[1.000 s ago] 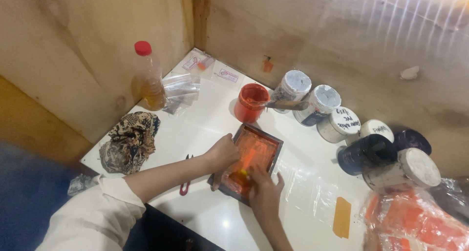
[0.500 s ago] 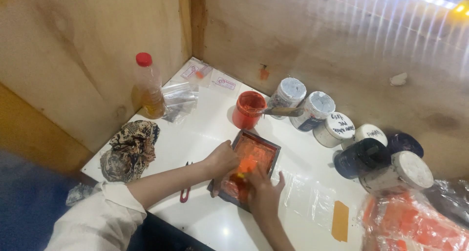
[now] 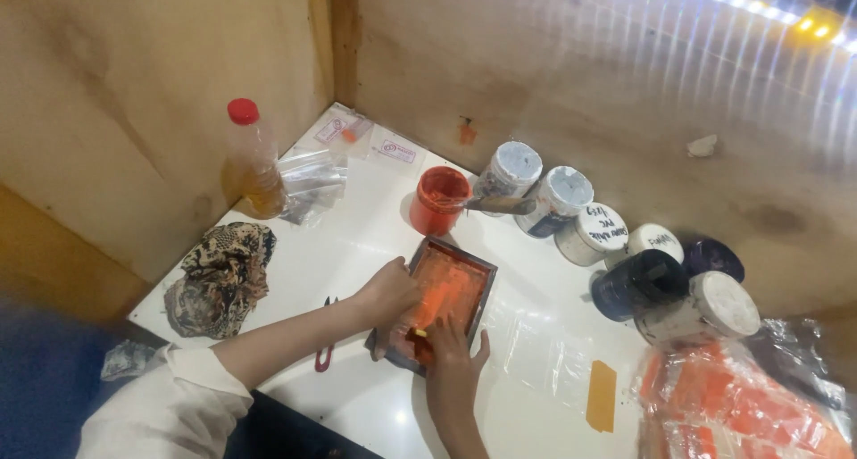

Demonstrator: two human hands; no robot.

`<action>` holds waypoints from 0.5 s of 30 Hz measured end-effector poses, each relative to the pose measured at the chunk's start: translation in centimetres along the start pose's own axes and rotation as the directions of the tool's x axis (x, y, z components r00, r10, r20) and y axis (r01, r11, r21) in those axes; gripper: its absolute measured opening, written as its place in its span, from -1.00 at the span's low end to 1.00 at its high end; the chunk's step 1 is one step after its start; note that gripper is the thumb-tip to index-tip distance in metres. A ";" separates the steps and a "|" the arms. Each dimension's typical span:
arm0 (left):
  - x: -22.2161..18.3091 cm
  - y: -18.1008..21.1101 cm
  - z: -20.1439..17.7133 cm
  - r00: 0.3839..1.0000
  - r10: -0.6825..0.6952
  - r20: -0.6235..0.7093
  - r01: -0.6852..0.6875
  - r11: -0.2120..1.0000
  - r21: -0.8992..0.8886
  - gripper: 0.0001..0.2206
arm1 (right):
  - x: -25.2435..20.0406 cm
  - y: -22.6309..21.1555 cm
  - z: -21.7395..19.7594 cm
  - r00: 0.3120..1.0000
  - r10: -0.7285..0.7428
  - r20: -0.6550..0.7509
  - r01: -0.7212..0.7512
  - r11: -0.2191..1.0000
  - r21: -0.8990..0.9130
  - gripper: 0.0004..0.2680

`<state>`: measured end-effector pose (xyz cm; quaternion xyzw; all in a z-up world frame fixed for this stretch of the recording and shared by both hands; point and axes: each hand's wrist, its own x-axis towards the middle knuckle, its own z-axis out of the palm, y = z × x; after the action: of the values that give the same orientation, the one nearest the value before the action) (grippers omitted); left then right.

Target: Preparing a screen printing frame by spreading orange ink evenly across the mesh using a small squeegee.

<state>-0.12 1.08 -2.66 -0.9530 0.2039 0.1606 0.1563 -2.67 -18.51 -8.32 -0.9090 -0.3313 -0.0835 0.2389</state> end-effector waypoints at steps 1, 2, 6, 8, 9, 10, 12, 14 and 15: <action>0.2 0.0 0.2 1.000 0.001 0.005 -0.001 1.000 0.000 -0.32 | 0.3 0.4 -0.2 1.000 0.002 0.002 -0.002 1.000 0.004 -0.80; 0.4 0.0 0.5 1.000 0.001 0.015 -0.001 1.000 0.008 -0.32 | 0.5 0.8 -0.4 0.999 0.018 0.035 -0.017 0.999 -0.037 -0.71; 0.8 0.6 1.3 0.999 -0.023 -0.036 0.027 0.991 0.129 -0.70 | 4.5 2.3 -2.1 0.994 0.106 -0.027 -0.103 0.991 0.089 -0.76; -0.2 0.6 -0.9 1.000 -0.013 0.018 0.011 0.992 0.129 -0.68 | 6.3 3.1 -1.5 0.992 0.123 -0.019 -0.122 0.992 0.046 -0.75; -0.9 0.5 -1.9 0.997 0.000 0.078 -0.011 0.991 0.131 -0.60 | 7.2 3.3 -1.0 0.989 0.145 -0.013 -0.145 0.989 0.010 -0.74; -0.4 0.7 -0.9 0.997 -0.001 0.081 -0.010 0.992 0.130 -0.60 | 6.6 2.5 -1.1 0.989 0.145 -0.010 -0.144 0.989 0.012 -0.74; 0.6 0.6 0.8 1.000 -0.010 -0.013 0.012 0.989 0.146 -0.70 | 5.9 0.9 -1.3 0.996 0.090 -0.028 -0.090 0.996 0.016 -0.88; -0.4 0.5 -0.9 1.000 0.011 0.023 -0.013 0.996 0.091 -0.62 | 3.4 0.0 -1.2 0.998 0.057 -0.033 -0.057 0.998 0.026 -0.82; -0.9 0.2 -1.8 0.998 0.032 0.058 -0.035 0.999 0.042 -0.48 | 2.4 -0.4 -1.1 0.999 0.025 -0.044 -0.023 0.999 0.037 -0.74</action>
<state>-0.54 0.58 -0.74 -0.9409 0.2186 0.1861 0.1797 -1.07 -17.37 -6.48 -0.9063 -0.3164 -0.0946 0.2639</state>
